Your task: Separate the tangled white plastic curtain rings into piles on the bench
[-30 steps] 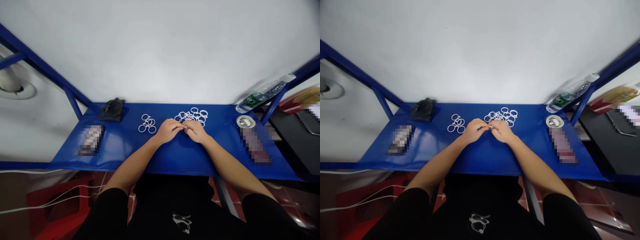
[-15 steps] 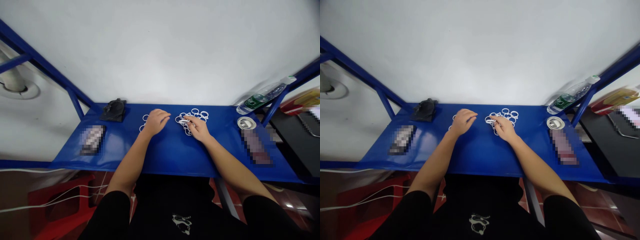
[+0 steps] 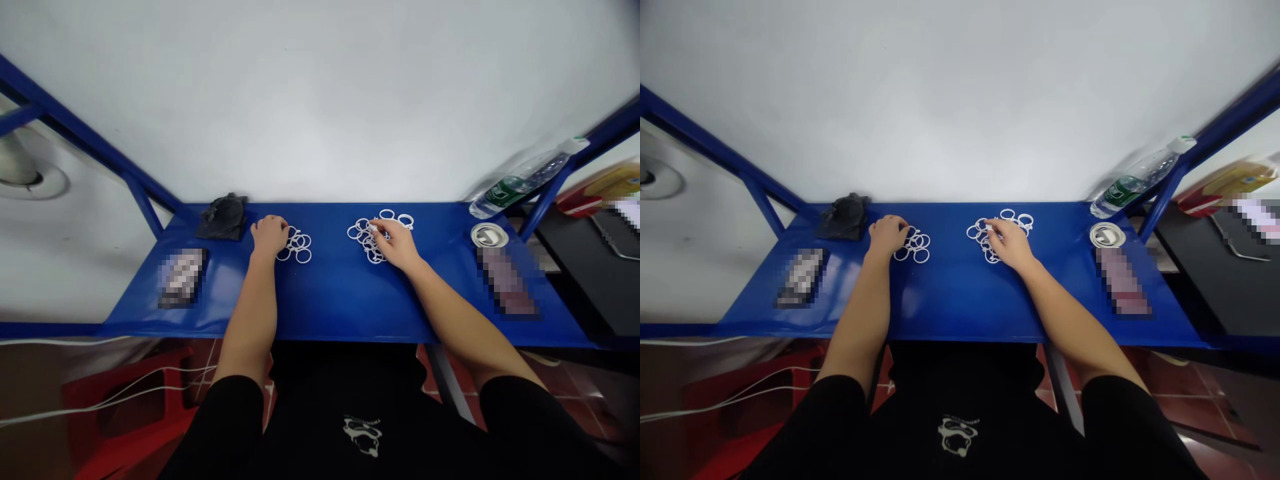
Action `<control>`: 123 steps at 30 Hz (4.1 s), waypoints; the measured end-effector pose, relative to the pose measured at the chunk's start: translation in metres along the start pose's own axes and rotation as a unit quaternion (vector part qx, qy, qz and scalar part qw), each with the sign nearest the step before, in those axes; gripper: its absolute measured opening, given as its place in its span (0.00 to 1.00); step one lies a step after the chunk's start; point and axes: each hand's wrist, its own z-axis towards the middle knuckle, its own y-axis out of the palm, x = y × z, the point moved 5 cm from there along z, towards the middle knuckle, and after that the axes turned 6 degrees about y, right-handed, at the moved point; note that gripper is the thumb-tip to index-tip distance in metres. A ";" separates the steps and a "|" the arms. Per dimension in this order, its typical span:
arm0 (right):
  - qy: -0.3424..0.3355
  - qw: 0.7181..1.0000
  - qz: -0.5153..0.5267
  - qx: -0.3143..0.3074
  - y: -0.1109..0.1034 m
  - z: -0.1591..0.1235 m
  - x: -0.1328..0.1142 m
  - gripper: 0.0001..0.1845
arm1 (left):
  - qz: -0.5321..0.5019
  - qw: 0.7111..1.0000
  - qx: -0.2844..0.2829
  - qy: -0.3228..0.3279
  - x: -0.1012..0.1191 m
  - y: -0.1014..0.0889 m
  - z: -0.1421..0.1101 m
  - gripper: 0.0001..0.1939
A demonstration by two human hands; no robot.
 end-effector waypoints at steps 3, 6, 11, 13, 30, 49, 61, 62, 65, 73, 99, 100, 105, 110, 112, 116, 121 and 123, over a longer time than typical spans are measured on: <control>-0.023 1.000 -0.009 -0.002 0.000 0.001 -0.001 0.16 | -0.021 0.999 0.027 -0.001 0.004 -0.003 0.001 0.11; -0.052 0.999 -0.009 0.007 -0.002 0.002 -0.003 0.15 | -0.054 0.996 0.068 0.018 0.011 -0.006 0.001 0.10; -0.064 0.998 0.001 0.007 -0.002 0.003 -0.005 0.14 | -0.116 0.980 0.129 0.101 0.034 -0.010 -0.003 0.06; -0.059 0.998 -0.002 -0.002 -0.001 0.004 -0.004 0.15 | -0.135 0.972 0.143 0.129 0.046 -0.010 -0.006 0.04; -0.114 0.988 0.030 -0.100 0.006 -0.010 -0.043 0.18 | -0.219 0.891 0.190 0.350 0.149 -0.006 -0.068 0.05; -0.123 0.980 0.075 -0.137 0.011 -0.014 -0.042 0.14 | -0.239 0.879 0.211 0.355 0.152 -0.007 -0.072 0.06; -0.100 0.984 0.070 -0.130 0.008 -0.012 -0.035 0.15 | -0.225 0.869 0.150 0.415 0.158 0.000 -0.075 0.10; -0.097 0.984 0.072 -0.130 0.008 -0.012 -0.035 0.16 | -0.223 0.868 0.149 0.418 0.158 0.000 -0.075 0.10; -0.100 0.984 0.074 -0.130 0.008 -0.012 -0.036 0.17 | -0.219 0.867 0.148 0.422 0.158 -0.001 -0.074 0.11; -0.119 0.983 0.074 -0.120 0.007 -0.012 -0.037 0.19 | -0.203 0.872 0.123 0.428 0.160 0.000 -0.073 0.12; -0.116 0.991 0.015 -0.063 0.006 -0.013 -0.031 0.20 | -0.180 0.885 0.079 0.422 0.142 -0.005 -0.059 0.14; -0.110 0.993 0.007 -0.046 0.004 -0.012 -0.029 0.19 | -0.175 0.892 0.088 0.408 0.135 -0.008 -0.054 0.14; -0.111 0.994 -0.017 -0.003 -0.001 -0.005 -0.021 0.17 | -0.106 0.956 0.113 0.249 0.074 -0.028 -0.023 0.13; -0.105 0.993 -0.051 -0.025 0.003 -0.001 -0.017 0.14 | -0.007 0.993 -0.025 0.117 0.026 -0.019 -0.009 0.14; -0.094 0.993 -0.058 -0.032 0.005 0.000 -0.015 0.13 | -0.002 0.992 -0.048 0.117 0.023 -0.014 -0.010 0.10; -0.096 0.993 -0.058 -0.043 0.008 -0.001 -0.015 0.13 | -0.001 0.990 -0.070 0.121 0.028 -0.011 -0.013 0.06; -0.132 0.990 -0.039 -0.030 0.006 -0.002 -0.022 0.13 | -0.079 0.991 -0.028 0.104 0.036 -0.024 -0.014 0.06; -0.141 0.989 -0.024 -0.025 0.004 -0.004 -0.027 0.13 | -0.163 0.983 -0.001 0.084 0.044 -0.027 -0.016 0.05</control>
